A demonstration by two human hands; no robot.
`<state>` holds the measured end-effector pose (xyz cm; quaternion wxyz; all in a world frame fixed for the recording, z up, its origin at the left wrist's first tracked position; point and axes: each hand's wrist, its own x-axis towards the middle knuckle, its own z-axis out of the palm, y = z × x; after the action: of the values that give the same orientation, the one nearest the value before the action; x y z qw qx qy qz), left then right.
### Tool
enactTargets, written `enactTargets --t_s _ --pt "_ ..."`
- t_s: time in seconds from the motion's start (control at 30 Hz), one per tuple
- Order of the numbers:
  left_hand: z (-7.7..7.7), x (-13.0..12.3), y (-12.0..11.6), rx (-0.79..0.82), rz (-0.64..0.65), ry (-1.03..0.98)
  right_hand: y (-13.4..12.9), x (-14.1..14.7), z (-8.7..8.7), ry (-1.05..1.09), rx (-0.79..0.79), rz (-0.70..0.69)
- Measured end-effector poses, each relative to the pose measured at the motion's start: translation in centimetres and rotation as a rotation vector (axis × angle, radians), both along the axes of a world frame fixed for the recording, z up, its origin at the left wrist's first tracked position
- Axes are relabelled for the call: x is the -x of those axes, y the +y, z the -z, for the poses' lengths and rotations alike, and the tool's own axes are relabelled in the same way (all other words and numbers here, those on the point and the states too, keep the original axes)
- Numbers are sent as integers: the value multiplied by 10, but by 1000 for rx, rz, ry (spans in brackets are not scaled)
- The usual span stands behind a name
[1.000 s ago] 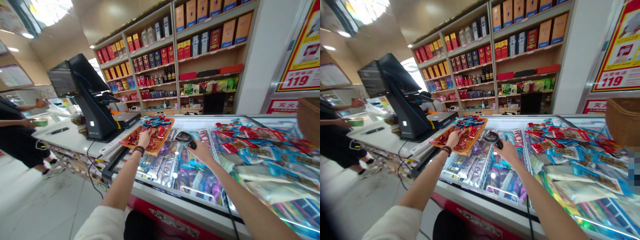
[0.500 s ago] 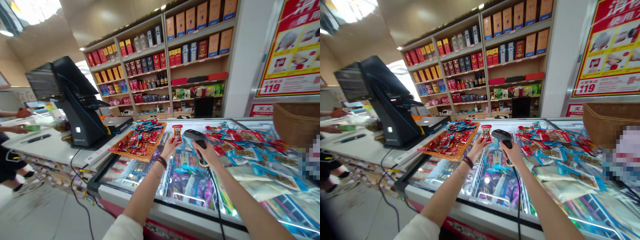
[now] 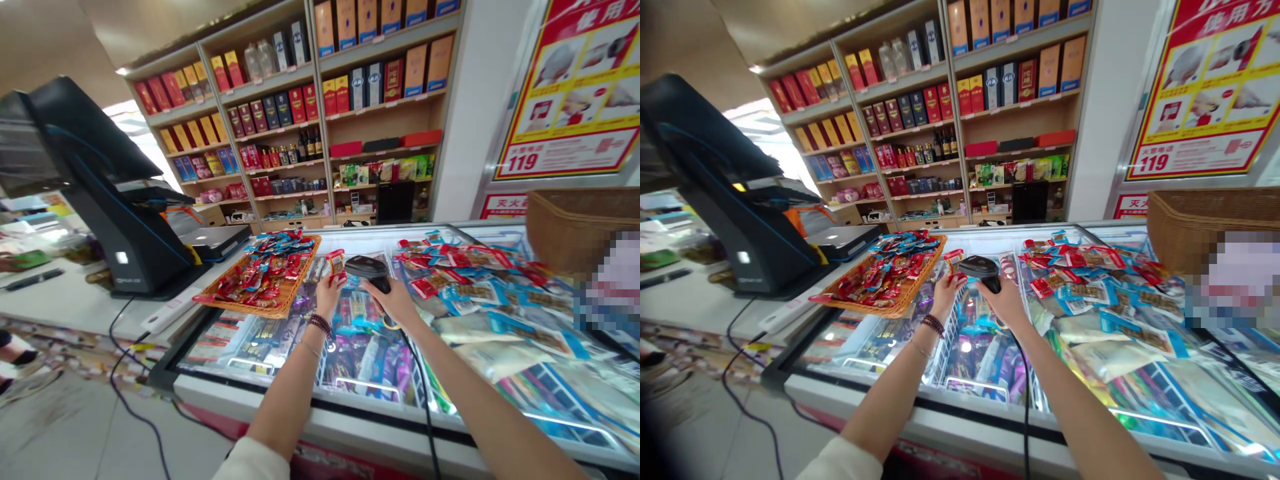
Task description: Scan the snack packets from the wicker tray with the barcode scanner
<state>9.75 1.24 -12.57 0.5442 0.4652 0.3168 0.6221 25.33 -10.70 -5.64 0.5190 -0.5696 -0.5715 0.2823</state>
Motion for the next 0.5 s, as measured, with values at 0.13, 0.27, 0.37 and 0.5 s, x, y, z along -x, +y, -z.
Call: enactTargets --t_s 0.13,0.27,0.37,0.5 --pt "2 0 1 -2 -2 1 -4 1 -4 3 -8 -9" --pt "2 -1 1 -1 -13 1 -4 2 -4 24 0 -18" --pt "-1 -2 0 -2 -26 11 -4 2 -5 20 1 -7" --pt "-3 -4 1 23 -82 52 -3 -11 -9 80 -11 25"
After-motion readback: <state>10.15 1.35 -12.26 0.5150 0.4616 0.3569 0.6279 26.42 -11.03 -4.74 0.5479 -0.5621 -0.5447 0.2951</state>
